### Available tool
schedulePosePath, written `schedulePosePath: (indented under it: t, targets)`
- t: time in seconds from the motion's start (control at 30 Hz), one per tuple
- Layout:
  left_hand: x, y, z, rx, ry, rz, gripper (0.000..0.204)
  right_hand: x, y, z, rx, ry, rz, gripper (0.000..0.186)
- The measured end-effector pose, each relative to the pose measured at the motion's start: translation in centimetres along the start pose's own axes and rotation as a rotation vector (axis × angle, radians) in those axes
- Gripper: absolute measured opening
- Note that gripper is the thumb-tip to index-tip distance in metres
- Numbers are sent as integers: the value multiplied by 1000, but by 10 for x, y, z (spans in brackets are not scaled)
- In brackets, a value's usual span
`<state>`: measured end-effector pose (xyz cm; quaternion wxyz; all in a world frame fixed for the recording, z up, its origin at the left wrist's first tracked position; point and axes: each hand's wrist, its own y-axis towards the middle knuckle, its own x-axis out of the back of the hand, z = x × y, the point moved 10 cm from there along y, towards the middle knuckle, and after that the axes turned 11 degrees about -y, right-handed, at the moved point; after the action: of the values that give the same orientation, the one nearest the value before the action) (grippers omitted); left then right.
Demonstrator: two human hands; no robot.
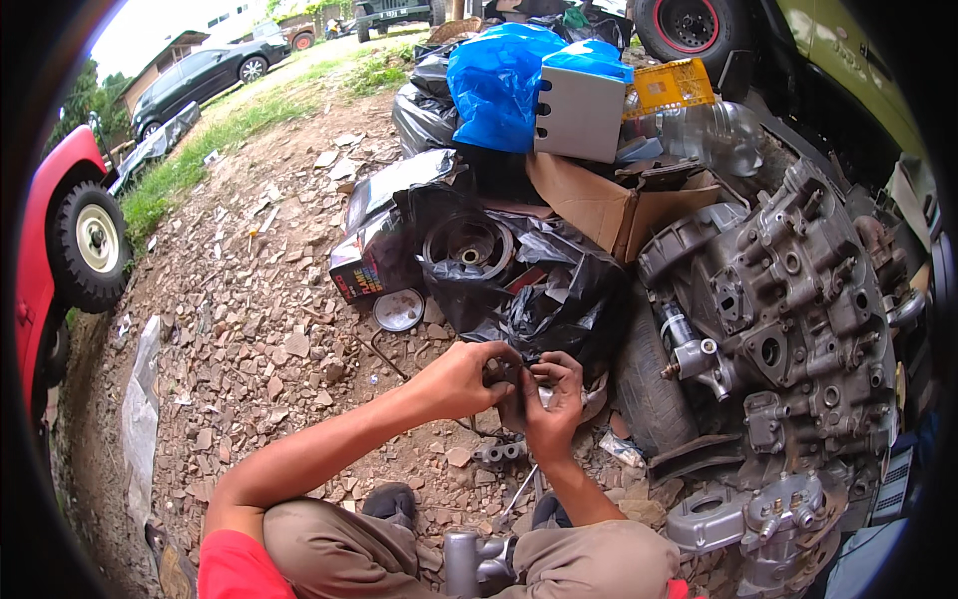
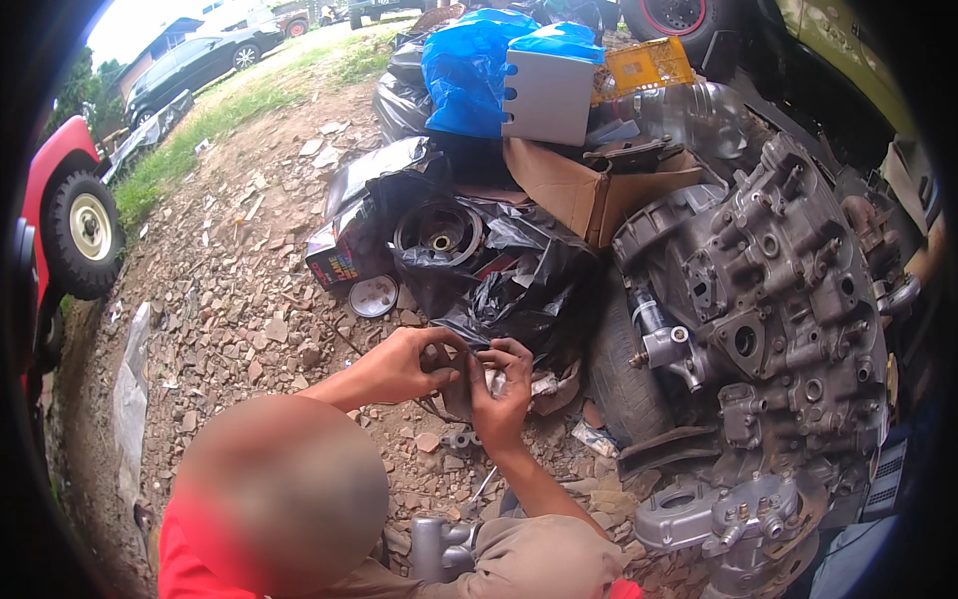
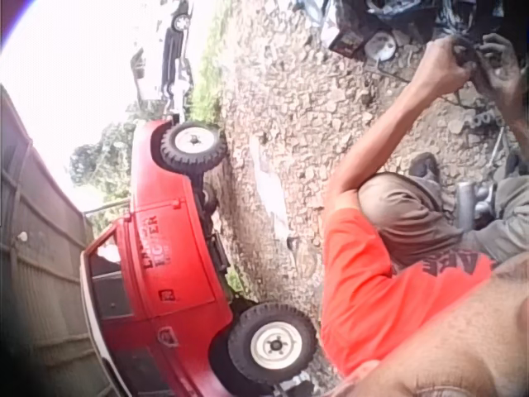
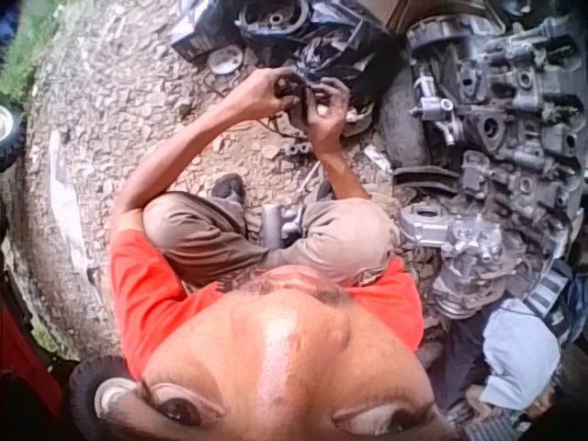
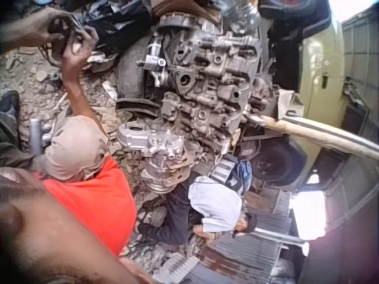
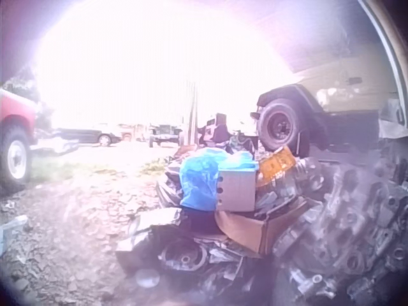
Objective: The person sits on the ground and handles a large engine block and a turbocharger assembly, rotating and inspecting them by hand. They then pick up a metal rod and bend it with their hands.
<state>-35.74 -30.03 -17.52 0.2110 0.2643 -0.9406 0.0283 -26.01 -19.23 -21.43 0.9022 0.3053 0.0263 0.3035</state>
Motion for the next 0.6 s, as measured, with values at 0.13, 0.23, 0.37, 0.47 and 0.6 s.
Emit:
schedulePosePath:
  t: [0.13,0.23,0.37,0.47,0.6]
  targets:
    - [7,5,9,18,-111,-82,26,-5,-3,32,351,-211,180,24]
    - [15,6,17,43,-113,-131,24,-19,-8,42,441,-228,255,29]
    - [20,3,20,47,-100,-174,23,-18,-10,56,482,-398,188,35]
    - [20,4,18,77,-69,-195,24,-19,-12,53,505,-480,172,39]
    - [19,3,20,70,-112,-227,29,-22,-21,54,597,-545,196,40]
